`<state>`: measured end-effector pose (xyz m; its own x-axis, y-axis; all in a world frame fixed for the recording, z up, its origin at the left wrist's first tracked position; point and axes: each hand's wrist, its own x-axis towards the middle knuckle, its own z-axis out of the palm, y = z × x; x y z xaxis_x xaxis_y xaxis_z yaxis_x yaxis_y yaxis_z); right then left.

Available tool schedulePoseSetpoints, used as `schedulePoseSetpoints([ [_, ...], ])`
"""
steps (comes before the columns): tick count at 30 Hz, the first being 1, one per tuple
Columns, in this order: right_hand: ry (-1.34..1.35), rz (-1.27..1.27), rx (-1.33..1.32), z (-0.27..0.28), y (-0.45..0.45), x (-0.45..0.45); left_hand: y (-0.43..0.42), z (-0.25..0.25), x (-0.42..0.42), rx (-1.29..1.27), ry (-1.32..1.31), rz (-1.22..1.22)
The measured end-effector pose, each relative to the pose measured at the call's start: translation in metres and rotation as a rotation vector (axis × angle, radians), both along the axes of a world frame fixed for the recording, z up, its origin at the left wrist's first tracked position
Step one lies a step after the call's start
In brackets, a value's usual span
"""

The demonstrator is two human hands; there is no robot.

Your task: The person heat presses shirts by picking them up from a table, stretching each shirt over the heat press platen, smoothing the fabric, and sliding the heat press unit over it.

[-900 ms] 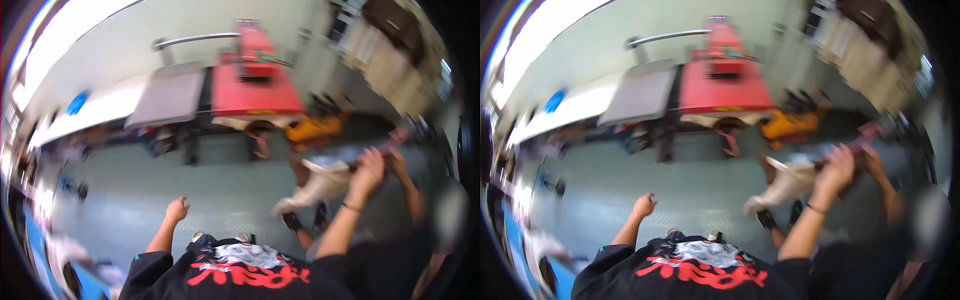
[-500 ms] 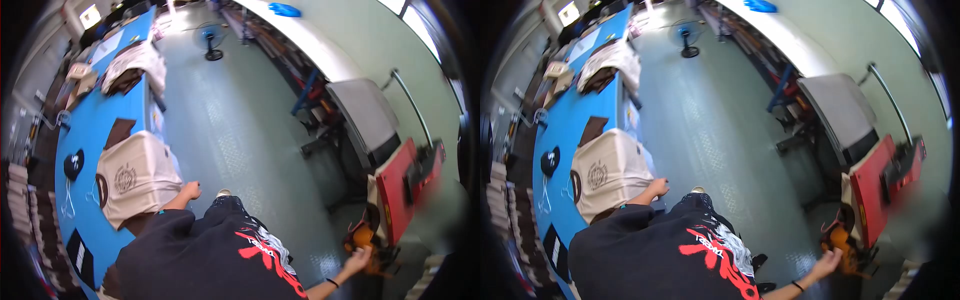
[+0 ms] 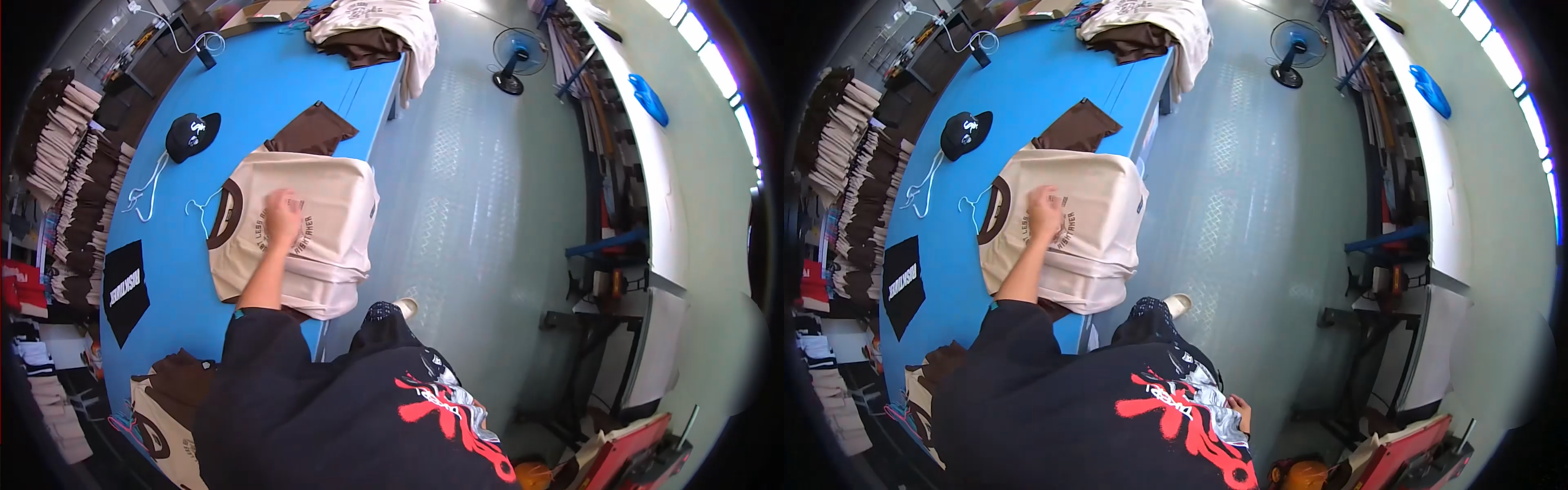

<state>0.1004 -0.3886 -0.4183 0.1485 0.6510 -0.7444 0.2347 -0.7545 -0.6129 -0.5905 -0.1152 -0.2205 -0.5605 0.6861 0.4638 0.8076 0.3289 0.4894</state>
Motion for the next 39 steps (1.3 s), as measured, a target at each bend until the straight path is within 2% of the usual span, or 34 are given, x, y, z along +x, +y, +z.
schedulePoseSetpoints([
  [1,-0.002,0.002,-0.013,0.021,0.014,-0.004,-0.014,-0.011,-0.046,-0.015,0.116,0.063],
  [2,0.007,0.081,0.008,0.048,0.028,-0.006,-0.029,-0.013,-0.081,-0.126,0.178,0.29],
  [3,0.015,0.154,0.024,0.08,0.048,-0.019,-0.046,-0.03,-0.127,-0.168,0.125,0.451],
  [4,-0.009,0.101,-0.023,0.091,0.059,-0.028,-0.069,-0.041,-0.164,-0.437,0.163,0.592],
  [5,-0.029,0.045,-0.071,0.098,0.068,-0.033,-0.086,-0.054,-0.194,-0.616,0.009,0.81],
  [6,-0.016,-0.006,-0.122,0.104,0.077,-0.037,-0.096,-0.023,-0.183,-0.709,-0.271,0.858],
  [8,-0.008,-0.09,-0.147,0.113,0.096,-0.041,-0.12,-0.043,-0.205,-0.8,-0.299,0.79],
  [11,-0.004,-0.118,-0.114,0.121,0.119,-0.057,-0.106,-0.017,-0.169,-0.768,-0.334,0.806],
  [13,-0.001,-0.116,-0.1,0.126,0.125,-0.068,-0.106,-0.04,-0.194,-0.734,-0.286,0.818],
  [15,-0.037,-0.011,-0.056,0.125,0.129,-0.079,-0.093,-0.028,-0.195,-0.279,-0.488,0.393],
  [16,-0.039,-0.026,-0.047,0.126,0.126,-0.084,-0.084,-0.02,-0.196,-0.129,-0.646,0.221],
  [17,-0.032,-0.046,-0.029,0.124,0.12,-0.084,-0.071,0.013,-0.173,0.021,-0.795,0.042],
  [19,-0.043,0.025,0.002,0.106,0.117,-0.085,-0.042,0.075,-0.117,-0.003,-0.752,-0.265],
  [21,0.019,0.01,0.022,0.083,0.116,-0.082,-0.016,0.161,-0.026,-0.113,-0.683,-0.462],
  [22,0.031,0.017,0.021,0.074,0.116,-0.087,-0.005,0.181,0.003,-0.099,-0.566,-0.587],
  [24,0.026,0.036,0.045,0.069,0.124,-0.094,0.011,0.214,0.066,-0.076,-0.607,-0.784],
  [25,0.01,0.048,0.07,0.069,0.123,-0.101,0.017,0.224,0.093,-0.046,-0.505,-0.918],
  [26,0.036,0.054,0.104,0.069,0.125,-0.103,0.01,0.25,0.136,-0.116,-0.629,-0.936],
  [27,0.058,0.045,0.133,0.067,0.126,-0.109,0.011,0.256,0.165,-0.045,-0.495,-1.068],
  [29,0.12,-0.048,0.171,0.076,0.114,-0.107,-0.012,0.29,0.241,-0.147,-0.396,-1.322],
  [30,0.162,-0.097,0.16,0.078,0.108,-0.106,-0.021,0.304,0.261,-0.157,-0.382,-1.369],
  [32,0.189,-0.145,0.149,0.07,0.095,-0.1,-0.042,0.334,0.29,-0.103,-0.536,-1.552],
  [35,0.251,-0.262,0.196,0.055,0.082,-0.084,-0.075,0.397,0.311,0.042,-0.601,-1.56],
  [36,0.252,-0.309,0.217,0.06,0.084,-0.077,-0.081,0.41,0.314,0.231,-0.605,-1.528],
  [38,0.274,-0.509,0.274,0.069,0.092,-0.059,-0.082,0.437,0.315,0.432,-0.8,-1.257],
  [39,0.319,-0.636,0.298,0.074,0.096,-0.049,-0.066,0.453,0.291,0.419,-0.535,-1.294],
])
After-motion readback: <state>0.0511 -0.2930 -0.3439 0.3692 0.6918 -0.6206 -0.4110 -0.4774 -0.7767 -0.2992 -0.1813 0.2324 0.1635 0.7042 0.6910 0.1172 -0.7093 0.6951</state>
